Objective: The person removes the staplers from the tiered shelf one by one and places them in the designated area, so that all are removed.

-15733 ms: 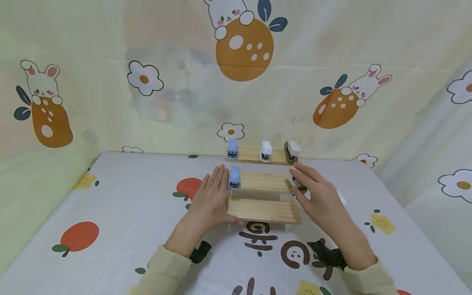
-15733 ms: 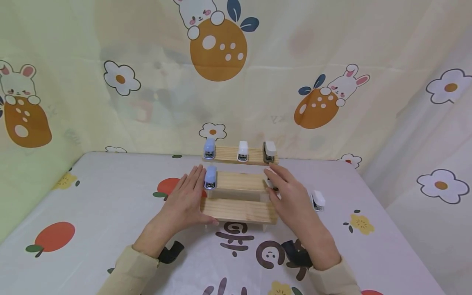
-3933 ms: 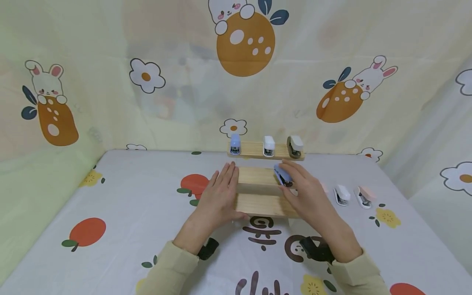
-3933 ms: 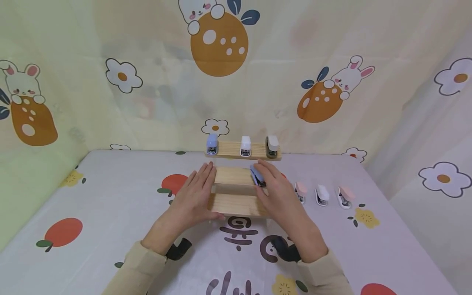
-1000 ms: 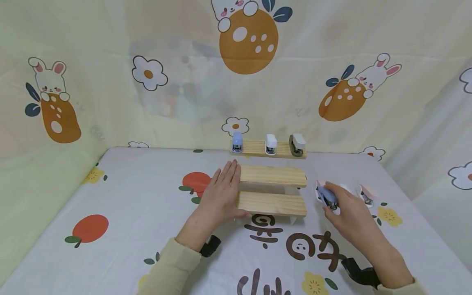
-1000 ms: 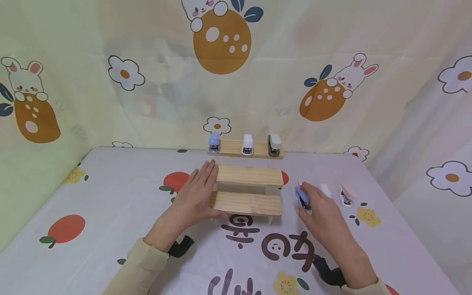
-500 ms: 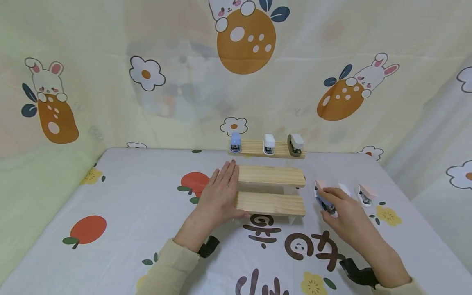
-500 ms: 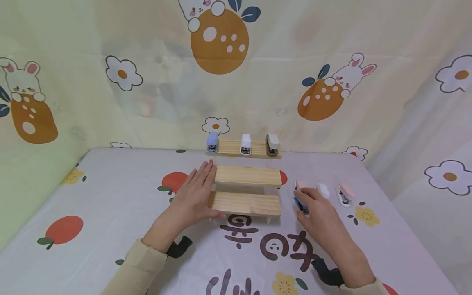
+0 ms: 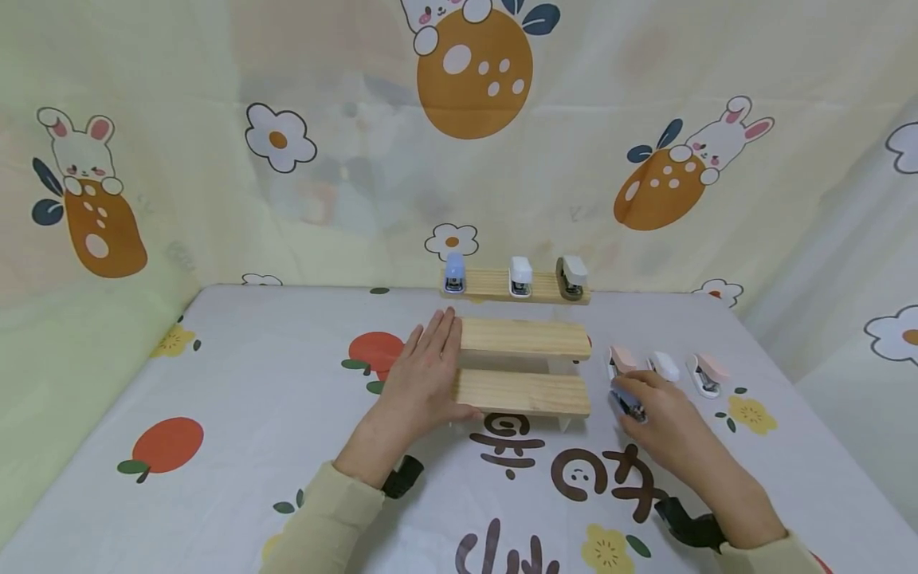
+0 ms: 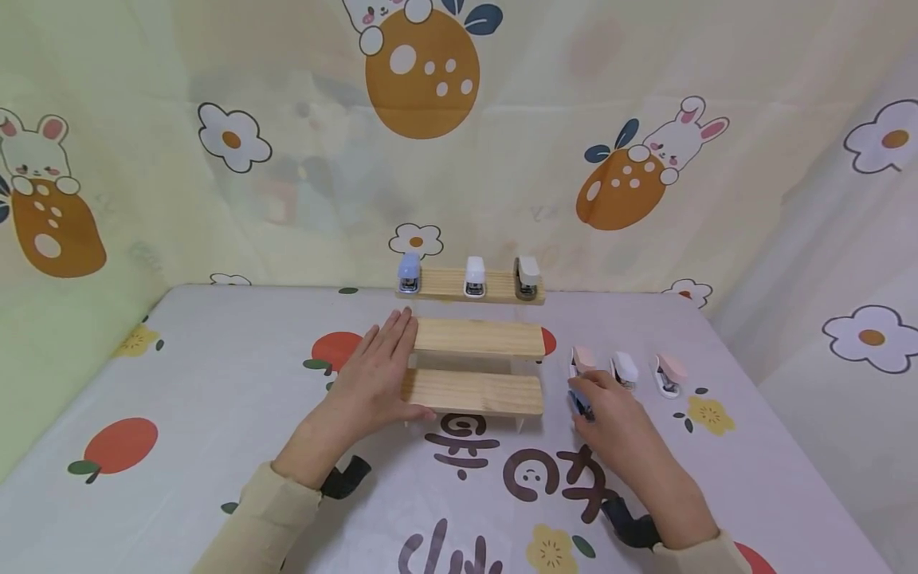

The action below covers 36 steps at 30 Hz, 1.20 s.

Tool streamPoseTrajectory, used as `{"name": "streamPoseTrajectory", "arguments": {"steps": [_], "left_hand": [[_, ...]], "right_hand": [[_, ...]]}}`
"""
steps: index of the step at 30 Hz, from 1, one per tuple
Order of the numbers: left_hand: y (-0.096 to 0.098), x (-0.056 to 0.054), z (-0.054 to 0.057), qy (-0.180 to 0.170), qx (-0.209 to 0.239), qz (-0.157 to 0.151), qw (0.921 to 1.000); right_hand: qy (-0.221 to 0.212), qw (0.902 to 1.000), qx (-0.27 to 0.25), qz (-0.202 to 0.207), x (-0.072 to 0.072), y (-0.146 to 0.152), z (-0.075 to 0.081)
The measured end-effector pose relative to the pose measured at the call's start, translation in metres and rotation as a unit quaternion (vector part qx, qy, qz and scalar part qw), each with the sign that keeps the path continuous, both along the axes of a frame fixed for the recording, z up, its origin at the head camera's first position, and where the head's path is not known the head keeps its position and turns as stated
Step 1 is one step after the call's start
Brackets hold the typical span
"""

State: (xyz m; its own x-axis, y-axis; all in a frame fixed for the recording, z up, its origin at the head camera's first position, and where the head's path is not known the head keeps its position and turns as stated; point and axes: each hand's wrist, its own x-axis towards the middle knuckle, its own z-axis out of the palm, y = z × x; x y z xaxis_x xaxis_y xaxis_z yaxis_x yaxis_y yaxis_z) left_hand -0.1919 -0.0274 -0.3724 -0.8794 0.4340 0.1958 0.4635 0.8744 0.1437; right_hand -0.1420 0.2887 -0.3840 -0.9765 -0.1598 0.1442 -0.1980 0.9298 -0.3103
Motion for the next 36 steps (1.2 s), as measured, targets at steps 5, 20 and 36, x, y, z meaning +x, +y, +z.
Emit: {"name": "streamPoseTrajectory", "arguments": {"steps": [5, 20, 36], "left_hand": [[0.0003, 0.0002, -0.0004, 0.001, 0.002, 0.001, 1.0], [0.0014, 0.0001, 0.001, -0.001, 0.004, 0.002, 1.0], [0.0006, 0.002, 0.0015, -0.007, 0.005, 0.005, 1.0]], "right_hand": [[-0.004, 0.9999, 0.01, 0.0, -0.0008, -0.001, -0.0061], [-0.039, 0.999, 0.014, -0.013, -0.0007, -0.0029, -0.0079], [-0.045, 0.9989, 0.008, -0.008, -0.001, -0.0025, -0.0104]]}}
